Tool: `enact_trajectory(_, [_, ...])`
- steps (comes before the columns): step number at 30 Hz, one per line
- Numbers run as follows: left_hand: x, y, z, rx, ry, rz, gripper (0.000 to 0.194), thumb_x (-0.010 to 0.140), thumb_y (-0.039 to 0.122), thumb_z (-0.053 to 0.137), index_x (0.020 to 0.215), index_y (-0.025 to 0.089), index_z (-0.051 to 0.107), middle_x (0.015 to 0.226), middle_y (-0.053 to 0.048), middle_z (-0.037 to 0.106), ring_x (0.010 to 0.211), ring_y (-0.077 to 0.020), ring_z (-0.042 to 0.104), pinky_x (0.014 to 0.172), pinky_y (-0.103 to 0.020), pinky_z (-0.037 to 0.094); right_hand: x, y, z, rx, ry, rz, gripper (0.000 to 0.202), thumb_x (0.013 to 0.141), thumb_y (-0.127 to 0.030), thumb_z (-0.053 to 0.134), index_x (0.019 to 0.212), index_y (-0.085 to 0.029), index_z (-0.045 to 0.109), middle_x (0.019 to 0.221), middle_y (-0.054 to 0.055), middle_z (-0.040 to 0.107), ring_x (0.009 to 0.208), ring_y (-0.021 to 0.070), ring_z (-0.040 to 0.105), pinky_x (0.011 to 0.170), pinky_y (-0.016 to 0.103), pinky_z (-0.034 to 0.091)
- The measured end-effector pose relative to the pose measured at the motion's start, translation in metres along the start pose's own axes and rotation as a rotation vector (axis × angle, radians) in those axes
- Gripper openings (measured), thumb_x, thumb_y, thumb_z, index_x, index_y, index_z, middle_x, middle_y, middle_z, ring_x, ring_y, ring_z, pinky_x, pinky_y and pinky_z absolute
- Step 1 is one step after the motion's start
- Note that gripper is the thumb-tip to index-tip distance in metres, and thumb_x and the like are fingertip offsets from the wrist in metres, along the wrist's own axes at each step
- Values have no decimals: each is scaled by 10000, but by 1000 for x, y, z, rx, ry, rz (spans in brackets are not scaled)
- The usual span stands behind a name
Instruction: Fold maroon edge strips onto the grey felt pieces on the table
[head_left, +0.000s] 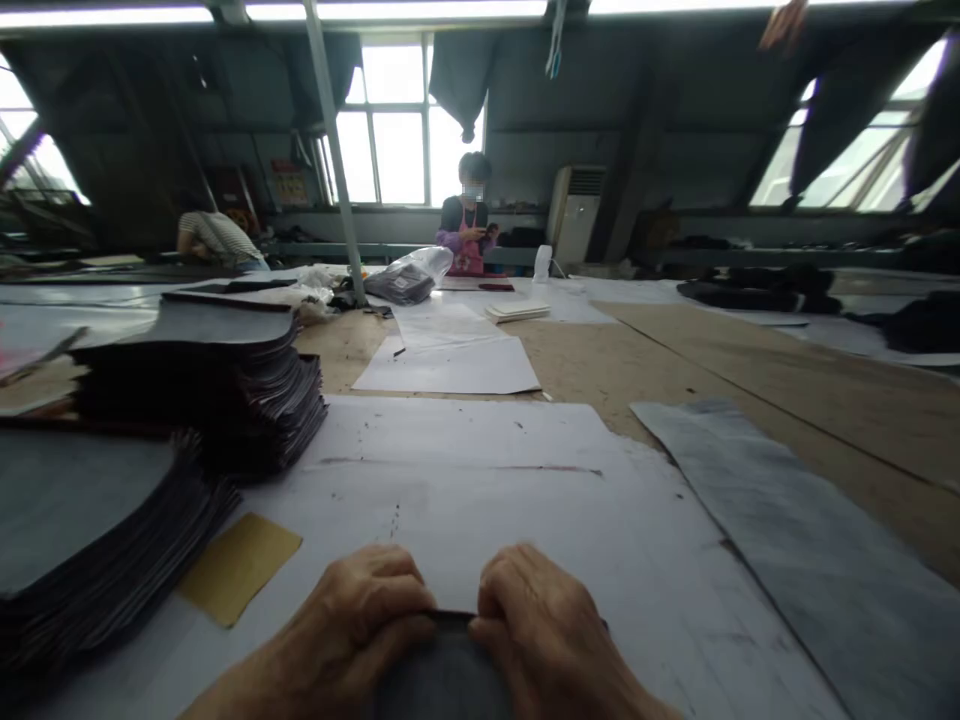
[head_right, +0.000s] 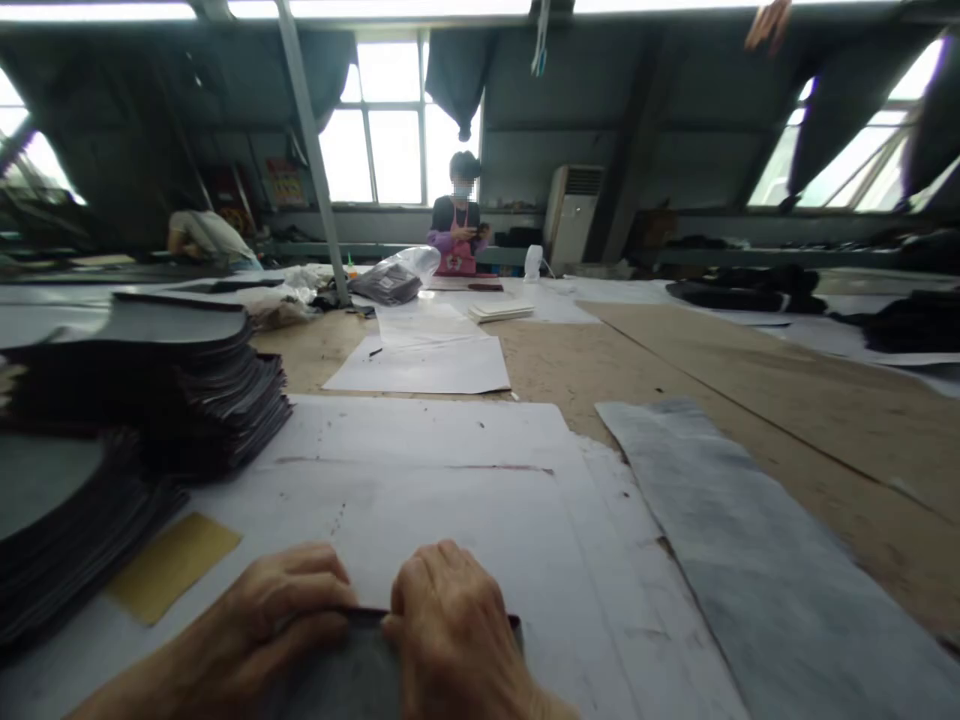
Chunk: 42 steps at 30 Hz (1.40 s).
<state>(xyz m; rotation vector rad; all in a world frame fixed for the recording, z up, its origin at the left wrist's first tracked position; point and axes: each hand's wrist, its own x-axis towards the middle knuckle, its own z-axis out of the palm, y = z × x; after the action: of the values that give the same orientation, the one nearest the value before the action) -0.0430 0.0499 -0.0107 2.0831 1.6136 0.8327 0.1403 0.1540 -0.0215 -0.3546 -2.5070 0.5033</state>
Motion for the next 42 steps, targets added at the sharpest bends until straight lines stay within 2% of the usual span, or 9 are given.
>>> enact_trajectory(7, [1,-11,0,-3,87,-169,287,891,320,428,700,176,585,671,15,558,642,-97,531,587,-179,362,8,21,-33,98,-264,335,151,789,-192,521,681,-176,626,728,13,626,678,123,559,631,222,349])
enact_trajectory(13, [2,-18,-1,-66,142,-441,388,836,510,433,745,185,627,651,18,547,640,-134,500,587,-195,372,12,38,-50,250,-241,518,121,709,-188,555,660,-170,663,597,-15,595,591,100,527,557,190,341])
enact_trajectory(21, [4,-35,3,-239,107,-541,445,776,581,473,733,167,631,676,-2,545,676,-162,478,603,-221,380,13,37,-40,297,-50,783,75,605,-224,634,574,-158,620,513,-35,515,521,89,460,452,178,297])
enact_trajectory(28, [26,-30,-3,-106,238,-511,469,753,590,469,687,155,631,657,-2,579,656,-167,523,587,-223,414,21,52,-30,147,80,813,294,864,-317,422,716,-143,606,606,3,563,533,105,496,528,227,386])
enact_trajectory(31, [54,-31,-10,-38,263,-494,476,784,567,414,711,150,633,611,4,581,595,-157,533,543,-221,416,19,47,-29,-20,160,775,218,852,-223,429,907,-130,619,911,105,619,841,182,548,747,298,407])
enact_trajectory(33, [76,-38,-16,17,256,-467,419,787,520,442,720,157,642,619,5,598,620,-162,557,581,-227,434,16,39,-28,-105,165,664,261,827,-188,461,1053,-147,584,1094,117,570,1036,220,472,872,323,354])
enact_trajectory(38, [119,-52,-20,254,375,-453,275,821,294,468,993,151,627,1042,-96,630,1030,-239,542,928,-402,385,6,32,-17,-209,17,436,244,818,-261,502,1006,-152,614,1136,113,556,1053,273,442,919,427,311])
enact_trajectory(40, [122,-45,-11,359,438,-433,331,853,262,409,1106,130,576,1216,-142,536,1168,-276,446,1000,-482,298,5,35,-12,-239,-6,422,272,842,-272,473,1037,-132,602,1155,130,542,1061,286,434,919,457,301])
enact_trajectory(42, [120,-33,4,425,388,-340,354,850,300,435,1155,170,561,1293,-102,487,1220,-264,401,1042,-446,273,7,37,-7,-255,-14,422,302,855,-281,461,1077,-119,585,1176,139,530,1076,291,423,917,465,298])
